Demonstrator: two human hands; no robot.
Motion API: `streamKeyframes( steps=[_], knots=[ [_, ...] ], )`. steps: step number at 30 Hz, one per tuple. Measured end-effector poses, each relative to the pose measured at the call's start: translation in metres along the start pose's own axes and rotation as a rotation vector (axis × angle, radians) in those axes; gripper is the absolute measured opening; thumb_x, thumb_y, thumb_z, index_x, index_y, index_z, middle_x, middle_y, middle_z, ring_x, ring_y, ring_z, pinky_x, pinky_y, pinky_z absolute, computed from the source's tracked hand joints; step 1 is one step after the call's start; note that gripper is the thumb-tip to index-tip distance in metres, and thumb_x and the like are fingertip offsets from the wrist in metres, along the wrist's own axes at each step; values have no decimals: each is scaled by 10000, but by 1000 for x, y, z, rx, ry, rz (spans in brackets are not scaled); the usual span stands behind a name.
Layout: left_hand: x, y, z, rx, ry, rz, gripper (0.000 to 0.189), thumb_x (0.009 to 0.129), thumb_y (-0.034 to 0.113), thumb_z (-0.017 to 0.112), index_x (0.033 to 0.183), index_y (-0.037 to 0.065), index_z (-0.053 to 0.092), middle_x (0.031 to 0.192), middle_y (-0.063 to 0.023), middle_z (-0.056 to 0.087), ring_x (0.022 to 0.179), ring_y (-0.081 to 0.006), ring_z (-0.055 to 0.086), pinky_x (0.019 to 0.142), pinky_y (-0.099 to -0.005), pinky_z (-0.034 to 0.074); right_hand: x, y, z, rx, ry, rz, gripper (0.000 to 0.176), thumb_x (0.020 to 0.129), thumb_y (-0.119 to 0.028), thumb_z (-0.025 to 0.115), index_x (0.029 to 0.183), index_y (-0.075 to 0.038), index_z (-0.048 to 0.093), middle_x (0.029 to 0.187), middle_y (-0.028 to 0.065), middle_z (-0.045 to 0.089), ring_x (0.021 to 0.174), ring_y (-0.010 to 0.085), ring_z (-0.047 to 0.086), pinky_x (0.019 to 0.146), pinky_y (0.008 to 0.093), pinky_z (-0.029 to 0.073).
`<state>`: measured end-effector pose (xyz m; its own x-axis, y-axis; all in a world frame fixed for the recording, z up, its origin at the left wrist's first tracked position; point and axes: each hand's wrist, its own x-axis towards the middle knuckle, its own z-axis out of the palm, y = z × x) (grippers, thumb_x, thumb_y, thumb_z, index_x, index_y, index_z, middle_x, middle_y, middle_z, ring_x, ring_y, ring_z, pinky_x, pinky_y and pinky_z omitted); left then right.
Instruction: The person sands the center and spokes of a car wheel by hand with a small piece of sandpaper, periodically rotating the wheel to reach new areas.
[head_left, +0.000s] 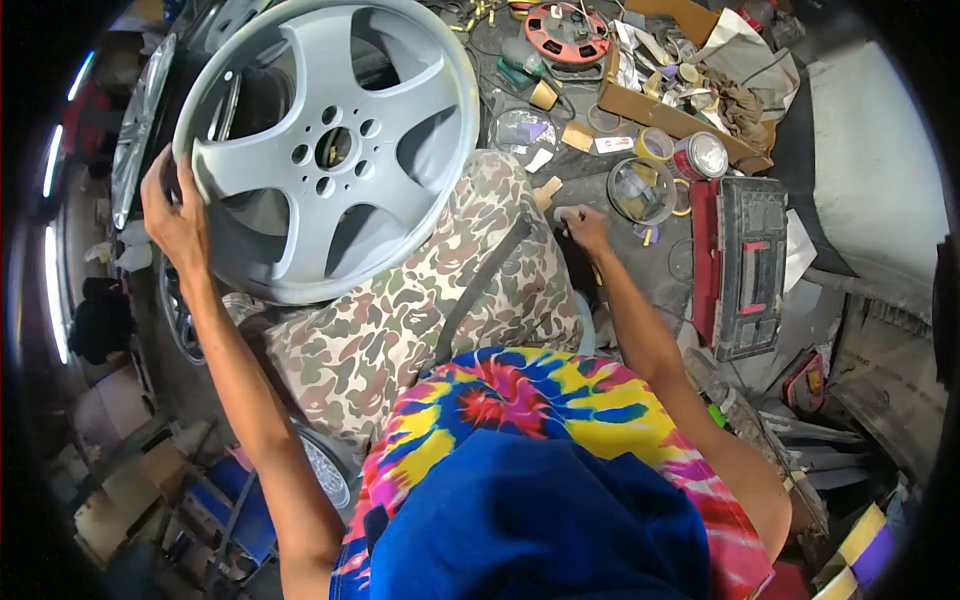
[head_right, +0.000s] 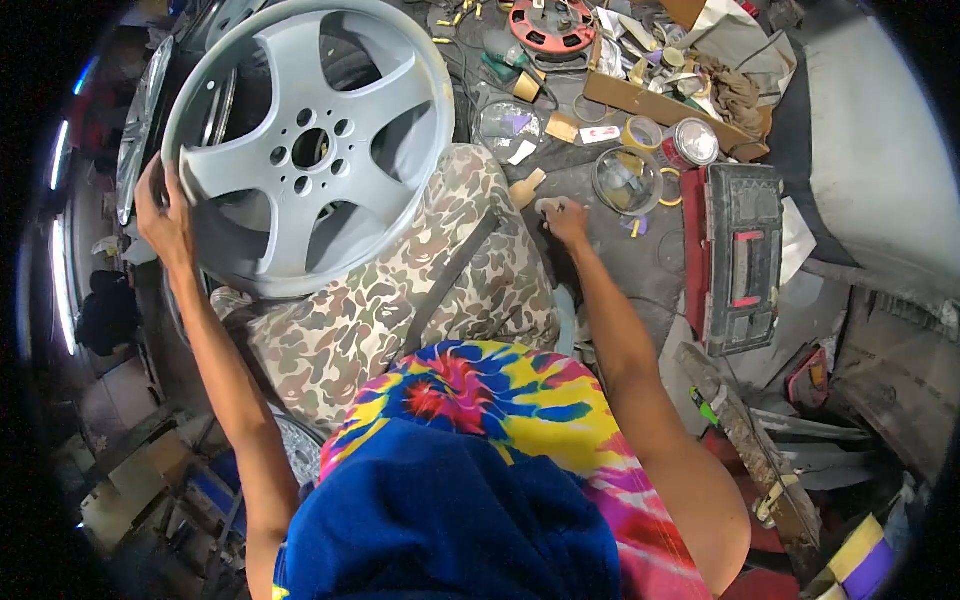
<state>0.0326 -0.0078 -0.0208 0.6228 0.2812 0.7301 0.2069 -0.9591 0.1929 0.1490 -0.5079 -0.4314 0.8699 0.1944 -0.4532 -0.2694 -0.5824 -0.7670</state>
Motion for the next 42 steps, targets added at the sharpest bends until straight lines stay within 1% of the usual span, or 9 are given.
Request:
streamKeyframes(
  steps=[3,5,11,18,28,30,35,37,42],
  knots=[
    [-24,33,-10,89,18,136,210,963,74,682,1152,-12,710,1123,-166,709,1039,-297,684,930,-384,522,15,2,19,-97,21,-63,276,903,-293,749,969,-26,754,839,132,746,741,267,730,681,390,549],
    [-55,58,-17,50,-250,-72,110,971,56,662,1036,-8,724,954,-156,714,882,-288,696,842,-378,535,23,-17,17,-254,-54,-85,305,828,-314,805,999,-72,733,1012,221,721,976,420,677,828,478,537],
    [-161,106,-9,-32,-770,-388,320,998,280,652,1050,-22,741,1057,-249,723,964,-405,707,855,-444,533,57,-49,30,-509,87,-345,451,790,-248,826,1188,-120,658,1382,251,541,1216,434,551,970,497,492],
    [-232,107,-3,309,-966,-202,568,1033,386,564,1366,-74,570,1408,-287,575,1349,-446,513,1137,-468,413,141,-31,52,-820,26,-670,411,913,-177,648,1322,-132,645,1293,235,595,1123,382,632,922,479,539],
    [-264,109,56,735,-1213,-202,653,977,485,585,1392,-19,579,1495,-186,503,1405,-381,407,1002,-532,478,101,-37,52,-360,102,-519,215,927,-212,606,1023,-22,637,911,293,685,892,492,672,809,577,513],
    [-267,107,68,761,-1320,-235,653,971,486,593,1391,-14,581,1484,-197,504,1394,-383,411,995,-534,476,98,-7,54,-178,8,-451,295,949,-308,585,1022,-27,640,935,270,701,882,477,680,759,531,526],
    [-258,114,92,740,-1364,-174,575,965,444,608,1333,2,634,1432,-210,581,1335,-393,525,958,-519,507,54,-24,34,-74,-3,-253,218,849,-203,797,914,-5,732,829,65,757,726,139,670,659,358,533],
    [-227,120,96,389,-1606,-184,531,962,444,611,1210,-16,705,1289,-218,681,1235,-383,631,946,-508,534,44,-39,28,56,-33,-176,199,892,-195,768,931,-1,745,850,69,762,742,138,680,666,334,536],
    [-146,128,71,-102,-1307,-190,372,980,370,621,1122,48,743,1071,-213,729,1031,-391,693,900,-468,550,24,-112,3,385,-17,-200,192,1001,-156,668,1001,9,767,922,77,772,786,124,697,691,263,536]
  ],
)
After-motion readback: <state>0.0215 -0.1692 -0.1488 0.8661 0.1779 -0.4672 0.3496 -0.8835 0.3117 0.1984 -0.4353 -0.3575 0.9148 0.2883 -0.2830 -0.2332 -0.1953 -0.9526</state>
